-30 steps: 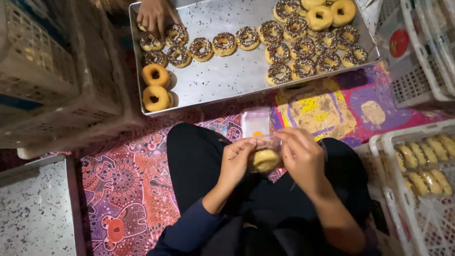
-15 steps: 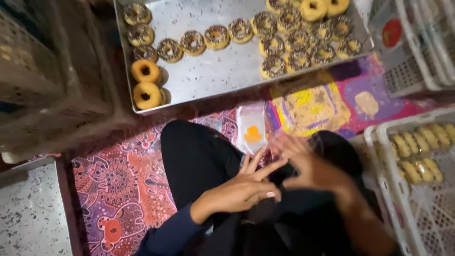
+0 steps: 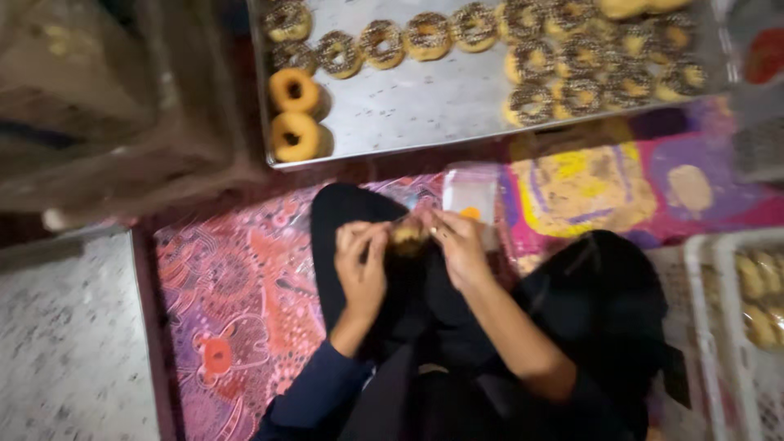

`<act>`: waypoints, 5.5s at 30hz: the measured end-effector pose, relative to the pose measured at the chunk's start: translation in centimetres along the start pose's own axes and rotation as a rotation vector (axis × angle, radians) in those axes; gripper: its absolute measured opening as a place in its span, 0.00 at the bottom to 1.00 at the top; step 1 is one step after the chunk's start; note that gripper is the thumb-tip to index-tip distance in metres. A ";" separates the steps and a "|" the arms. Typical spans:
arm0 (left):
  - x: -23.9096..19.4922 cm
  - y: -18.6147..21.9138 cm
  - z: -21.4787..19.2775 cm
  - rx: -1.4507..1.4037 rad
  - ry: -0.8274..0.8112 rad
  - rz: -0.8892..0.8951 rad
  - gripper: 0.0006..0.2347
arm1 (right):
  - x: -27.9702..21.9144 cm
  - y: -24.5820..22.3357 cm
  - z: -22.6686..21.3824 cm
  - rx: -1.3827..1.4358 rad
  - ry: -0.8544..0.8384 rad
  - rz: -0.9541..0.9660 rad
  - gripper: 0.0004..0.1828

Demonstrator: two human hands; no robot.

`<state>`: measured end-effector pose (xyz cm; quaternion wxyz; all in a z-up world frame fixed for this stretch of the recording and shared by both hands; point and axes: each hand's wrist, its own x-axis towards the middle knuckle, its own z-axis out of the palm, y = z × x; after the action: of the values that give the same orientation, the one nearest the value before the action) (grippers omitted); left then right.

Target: The person sits on a patterned mat and packages donuts one by one. They pick donuts from a metal tray, place them into small plastic bags, and set the filled bags into a white basket. The process is repeated for multiple donuts.

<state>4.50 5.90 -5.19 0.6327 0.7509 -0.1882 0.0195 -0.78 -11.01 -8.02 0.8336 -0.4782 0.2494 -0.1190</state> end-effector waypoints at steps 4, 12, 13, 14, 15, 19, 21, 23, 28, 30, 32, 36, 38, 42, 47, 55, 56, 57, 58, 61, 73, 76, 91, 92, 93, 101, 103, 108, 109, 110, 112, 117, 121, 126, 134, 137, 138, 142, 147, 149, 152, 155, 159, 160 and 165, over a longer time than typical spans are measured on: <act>-0.5 -3.2 -5.4 0.166 0.019 -0.085 0.05 | 2.0 4.1 1.0 -0.397 -0.156 -0.224 0.09; -2.6 -7.8 -6.7 -0.155 -0.307 -0.698 0.16 | 1.8 11.3 -3.2 -0.253 -0.159 0.278 0.15; -1.8 -7.7 -6.0 -0.186 -0.401 -0.681 0.17 | 2.5 11.2 -5.0 -0.182 -0.199 0.332 0.21; -1.1 -7.4 -5.1 -0.215 -0.495 -0.665 0.18 | 3.5 10.6 -7.4 -0.161 -0.181 0.276 0.22; -0.5 -7.1 -3.9 -0.152 -0.536 -0.556 0.21 | 4.6 9.8 -10.2 -0.141 -0.160 0.220 0.23; 2.2 -7.6 3.3 -0.050 -0.743 -0.252 0.25 | 10.9 4.7 -23.8 -0.137 0.436 0.053 0.25; 4.4 -9.3 8.4 0.207 -0.916 -0.221 0.22 | 12.6 3.7 -28.2 -0.345 0.627 -0.026 0.26; 5.9 -11.3 13.1 0.677 -1.026 -0.191 0.27 | 13.1 4.0 -28.9 -0.912 0.591 -0.228 0.22; 8.0 -14.8 19.1 1.223 -1.223 -0.147 0.53 | 15.2 7.0 -20.1 -1.520 0.115 -0.563 0.19; 7.6 -15.6 18.9 1.219 -1.220 -0.157 0.52 | 16.2 7.7 -15.8 -1.568 0.005 -0.281 0.22; 7.6 -16.0 18.7 1.221 -1.219 -0.164 0.51 | 17.6 6.9 -13.3 -1.702 -0.165 -0.094 0.16; 7.0 -17.0 18.8 1.206 -1.202 -0.174 0.52 | 19.8 4.4 -11.9 -1.740 -0.403 0.329 0.17; 6.7 -17.4 19.2 1.136 -1.063 -0.169 0.49 | 19.4 2.9 -12.0 -1.830 -0.403 0.318 0.19; 5.7 -17.1 17.6 0.413 -0.513 -0.282 0.35 | 13.2 -0.3 -10.1 -1.551 -0.208 -0.084 0.13; 6.6 -12.6 9.2 -1.125 -0.156 -1.061 0.21 | 3.8 -5.0 -2.0 -1.404 -0.433 -0.874 0.27; 9.4 -5.7 -7.3 -0.970 0.518 -0.709 0.20 | 14.2 -5.7 7.0 -0.911 -0.169 -0.322 0.16; 9.6 -5.5 -8.6 -0.959 0.532 -0.711 0.21 | 16.6 -5.1 8.6 -0.973 -0.169 -0.334 0.18; 9.8 -5.3 -9.8 -0.946 0.544 -0.712 0.23 | 18.8 -4.6 10.3 -0.959 -0.220 -0.261 0.22; 10.0 -5.2 -10.6 -0.933 0.557 -0.714 0.24 | 21.0 -4.0 12.0 -0.943 -0.272 -0.188 0.26; 9.7 -5.4 -11.5 -0.848 0.640 -0.719 0.24 | 26.4 -2.7 15.7 -0.720 -0.172 0.126 0.36; 8.6 -6.5 -10.5 -0.945 0.491 -0.709 0.19 | 26.6 -3.2 16.5 -0.715 -0.031 0.209 0.33; 9.2 -6.8 -10.4 -1.025 0.538 -0.789 0.20 | 25.8 -7.7 11.0 -0.408 0.043 0.144 0.35; 8.4 -7.3 -10.5 -1.097 0.374 -0.748 0.20 | 21.4 -6.7 12.1 -0.854 -0.349 -0.099 0.33; 8.3 -6.9 -10.5 -1.094 0.416 -0.765 0.20 | 22.3 -5.2 13.8 -0.878 -0.461 0.036 0.41; 8.4 -6.7 -10.6 -1.094 0.451 -0.782 0.20 | 23.3 -3.5 15.4 -0.783 -0.556 0.063 0.46; 7.7 -7.0 -11.9 -1.013 0.519 -0.842 0.23 | 24.1 -1.2 17.0 -0.701 -0.555 0.097 0.46; 7.5 -7.5 -11.7 -1.133 0.439 -0.828 0.24 | 24.2 -2.5 15.4 -0.680 -0.441 0.134 0.44; 7.0 -8.0 -11.3 -1.106 0.461 -0.817 0.20 | 26.7 -6.0 7.3 -0.702 -0.167 -0.090 0.36; 7.0 -7.9 -11.0 -1.105 0.455 -0.826 0.20 | 26.9 -6.7 5.6 -0.744 -0.119 -0.078 0.35; 6.9 -7.8 -10.6 -1.089 0.455 -0.844 0.20 | 27.1 -7.2 4.4 -0.772 -0.106 -0.106 0.36; 7.0 -7.5 -10.4 -1.050 0.450 -0.879 0.18 | 26.3 -8.0 2.9 -0.819 -0.074 -0.162 0.39; 7.2 -5.7 -9.2 -1.233 0.200 -0.661 0.21 | 22.5 -9.4 5.4 -1.244 0.017 -0.428 0.53; 8.7 -3.1 -6.5 -1.023 0.257 -0.799 0.19 | 19.9 -10.5 8.2 -1.464 0.008 -0.474 0.53; 11.7 0.0 -1.0 -1.204 0.071 -0.806 0.23 | 11.8 -13.0 6.4 -0.226 -0.213 -0.339 0.55; 8.6 4.4 9.8 -1.159 -0.222 -0.859 0.23 | -4.7 -9.2 -5.5 0.457 -0.252 -0.044 0.58; 6.4 6.0 11.5 -1.132 -0.317 -0.837 0.23 | -6.2 -8.5 -7.6 0.492 -0.182 -0.118 0.59; 5.9 6.3 11.7 -1.132 -0.327 -0.819 0.23 | -6.7 -8.7 -8.1 0.481 -0.199 -0.132 0.58; 3.6 6.8 12.5 -1.040 -0.431 -0.863 0.22 | -8.6 -9.8 -9.8 0.525 -0.167 -0.126 0.55; 2.2 9.1 13.8 -0.915 -0.518 -0.673 0.18 | -9.0 -9.0 -9.9 0.558 -0.118 -0.123 0.45; 1.4 10.2 14.5 -0.878 -0.562 -0.679 0.19 | -10.2 -7.6 -10.8 0.646 -0.085 -0.119 0.41; 1.4 11.4 15.8 -0.857 -0.529 -0.836 0.20 | -11.6 -6.4 -12.4 0.650 -0.066 -0.131 0.39; 1.1 10.9 15.8 -0.831 -0.557 -0.770 0.21 | -11.4 -6.2 -12.5 0.639 0.039 -0.075 0.36; -0.8 9.7 16.3 -0.930 -0.589 -0.797 0.19 | -12.0 -7.0 -12.4 0.723 0.091 -0.081 0.32; -0.8 9.6 16.6 -0.955 -0.568 -0.823 0.18 | -12.2 -7.3 -12.3 0.703 0.082 -0.097 0.33; 0.0 9.0 16.5 -1.016 -0.519 -0.724 0.17 | -12.1 -8.8 -11.3 0.568 -0.012 -0.143 0.39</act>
<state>-1.70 -11.09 0.07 0.8082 0.3561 -0.0563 -0.4656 -16.66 -18.54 -1.56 0.9250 -0.2428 0.1671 -0.2397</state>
